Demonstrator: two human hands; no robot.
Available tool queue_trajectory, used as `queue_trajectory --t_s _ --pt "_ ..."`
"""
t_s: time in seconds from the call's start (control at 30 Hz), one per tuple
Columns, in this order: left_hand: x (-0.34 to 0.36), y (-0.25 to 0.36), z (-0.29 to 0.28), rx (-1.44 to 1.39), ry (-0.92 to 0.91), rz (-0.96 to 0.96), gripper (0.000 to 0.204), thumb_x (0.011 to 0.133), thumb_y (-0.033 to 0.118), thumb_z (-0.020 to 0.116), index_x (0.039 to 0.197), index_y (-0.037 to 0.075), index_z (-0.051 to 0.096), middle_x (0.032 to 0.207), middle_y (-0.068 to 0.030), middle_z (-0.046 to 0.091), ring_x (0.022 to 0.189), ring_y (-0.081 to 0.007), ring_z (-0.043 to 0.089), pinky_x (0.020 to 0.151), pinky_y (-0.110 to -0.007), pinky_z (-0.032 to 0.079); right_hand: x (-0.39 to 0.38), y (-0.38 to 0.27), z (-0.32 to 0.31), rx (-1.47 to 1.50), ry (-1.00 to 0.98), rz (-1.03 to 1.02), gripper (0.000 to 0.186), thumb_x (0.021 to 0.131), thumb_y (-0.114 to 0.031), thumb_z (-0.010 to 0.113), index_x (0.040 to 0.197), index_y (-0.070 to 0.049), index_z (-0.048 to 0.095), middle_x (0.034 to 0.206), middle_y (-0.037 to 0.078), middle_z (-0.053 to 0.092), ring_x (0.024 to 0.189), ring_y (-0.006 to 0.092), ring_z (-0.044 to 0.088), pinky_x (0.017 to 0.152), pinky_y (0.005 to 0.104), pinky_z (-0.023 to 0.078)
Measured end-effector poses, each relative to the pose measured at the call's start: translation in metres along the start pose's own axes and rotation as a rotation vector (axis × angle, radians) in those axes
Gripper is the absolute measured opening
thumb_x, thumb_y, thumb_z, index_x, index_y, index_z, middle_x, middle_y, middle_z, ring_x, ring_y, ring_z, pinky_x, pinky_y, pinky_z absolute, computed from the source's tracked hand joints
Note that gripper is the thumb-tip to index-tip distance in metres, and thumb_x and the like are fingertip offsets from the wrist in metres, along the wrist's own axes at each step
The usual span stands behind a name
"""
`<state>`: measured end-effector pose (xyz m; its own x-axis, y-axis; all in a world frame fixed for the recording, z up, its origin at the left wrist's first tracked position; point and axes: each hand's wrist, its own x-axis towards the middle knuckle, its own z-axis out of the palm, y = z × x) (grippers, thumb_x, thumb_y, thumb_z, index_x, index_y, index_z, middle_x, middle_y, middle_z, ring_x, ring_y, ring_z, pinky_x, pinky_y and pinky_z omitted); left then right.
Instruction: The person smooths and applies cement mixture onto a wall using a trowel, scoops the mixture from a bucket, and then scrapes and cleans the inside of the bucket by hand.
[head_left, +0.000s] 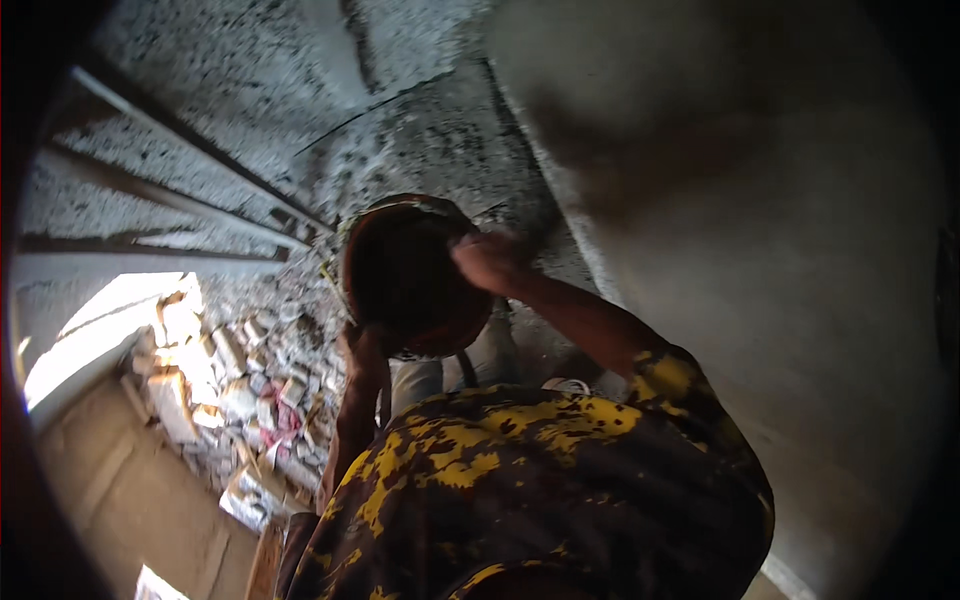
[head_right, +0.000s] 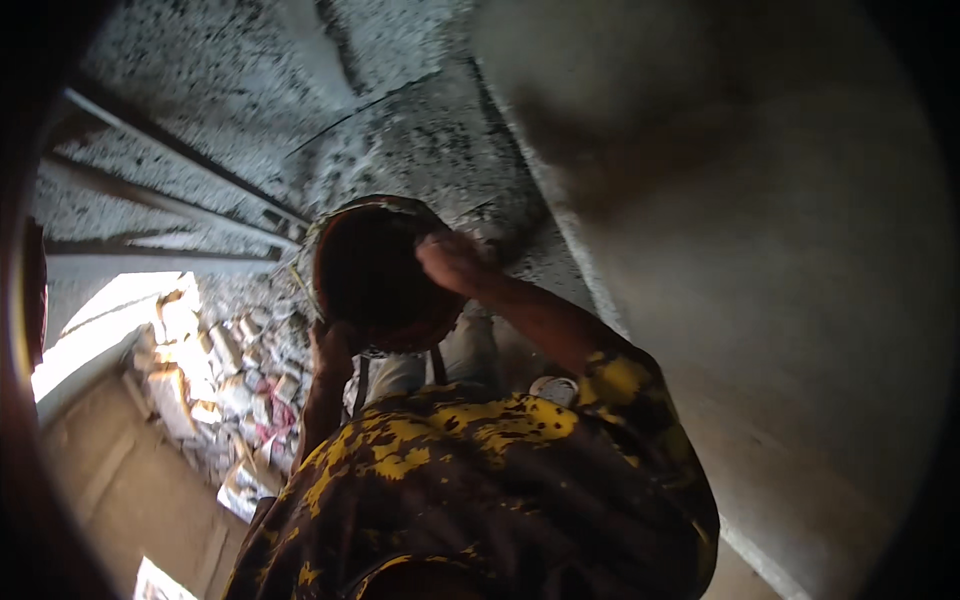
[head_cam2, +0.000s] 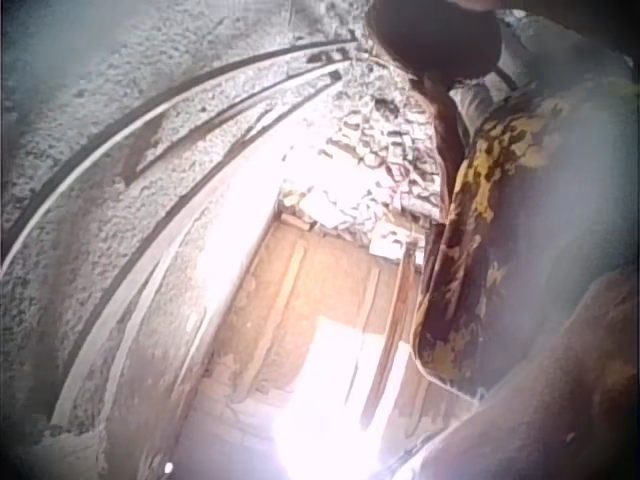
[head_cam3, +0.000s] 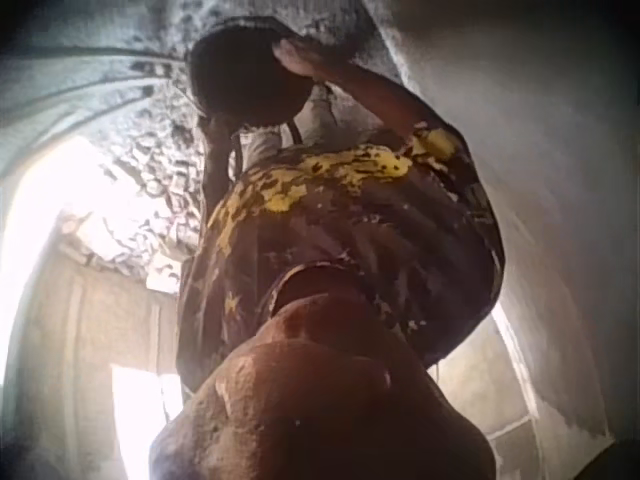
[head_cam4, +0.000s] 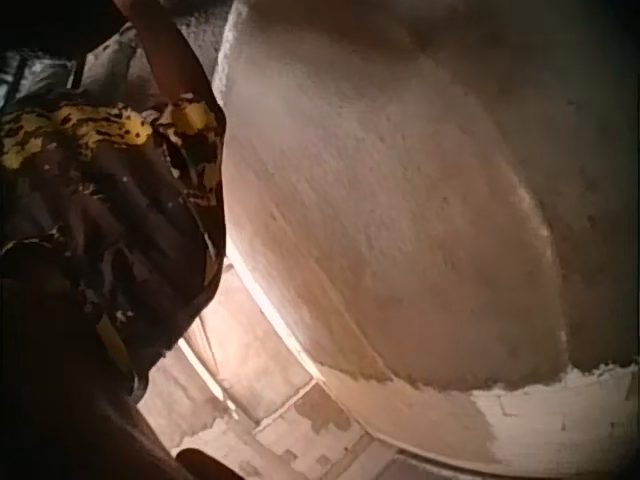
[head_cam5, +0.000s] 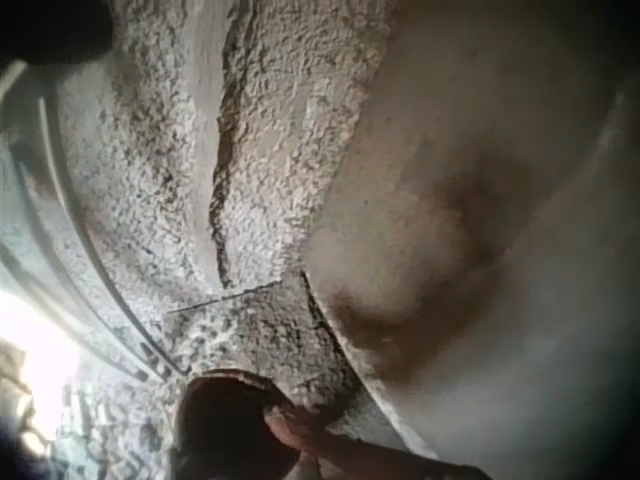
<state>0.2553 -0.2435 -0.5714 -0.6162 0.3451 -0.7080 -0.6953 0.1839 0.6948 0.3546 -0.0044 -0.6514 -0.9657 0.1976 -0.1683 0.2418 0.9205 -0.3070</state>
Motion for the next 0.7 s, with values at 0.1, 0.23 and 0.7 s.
queue_trajectory --t_s 0.1,0.23,0.7 --pt "0.021 -0.006 0.001 0.032 -0.092 0.090 0.017 0.069 0.005 0.056 0.085 0.002 0.057 0.068 -0.0024 0.054 0.055 -0.0138 0.054 0.049 -0.028 0.046 -0.006 0.002 0.061 0.251 -0.211 0.062 0.012 0.073 -0.015 0.054 0.071 -0.007 0.062 0.072 0.016 0.064 0.069 0.0334 0.063 0.064 0.0455 0.051" --pt "0.019 -0.021 -0.002 0.047 -0.094 -0.006 0.021 0.069 0.007 0.057 0.089 0.002 0.056 0.069 -0.0013 0.054 0.055 -0.0124 0.053 0.049 -0.027 0.046 -0.028 -0.022 -0.015 0.182 -0.329 -0.081 0.012 0.073 -0.015 0.053 0.072 -0.007 0.062 0.072 0.016 0.063 0.071 0.0342 0.064 0.068 0.0453 0.052" --pt "0.002 -0.022 0.033 0.326 -0.031 -0.052 0.022 0.066 0.008 0.057 0.086 0.000 0.052 0.077 -0.0042 0.054 0.065 -0.0134 0.052 0.052 -0.028 0.042 -0.031 0.095 0.085 0.148 -0.224 -0.667 0.018 0.078 -0.021 0.056 0.064 -0.011 0.058 0.055 0.007 0.051 0.045 0.0220 0.048 0.041 0.0381 0.037"
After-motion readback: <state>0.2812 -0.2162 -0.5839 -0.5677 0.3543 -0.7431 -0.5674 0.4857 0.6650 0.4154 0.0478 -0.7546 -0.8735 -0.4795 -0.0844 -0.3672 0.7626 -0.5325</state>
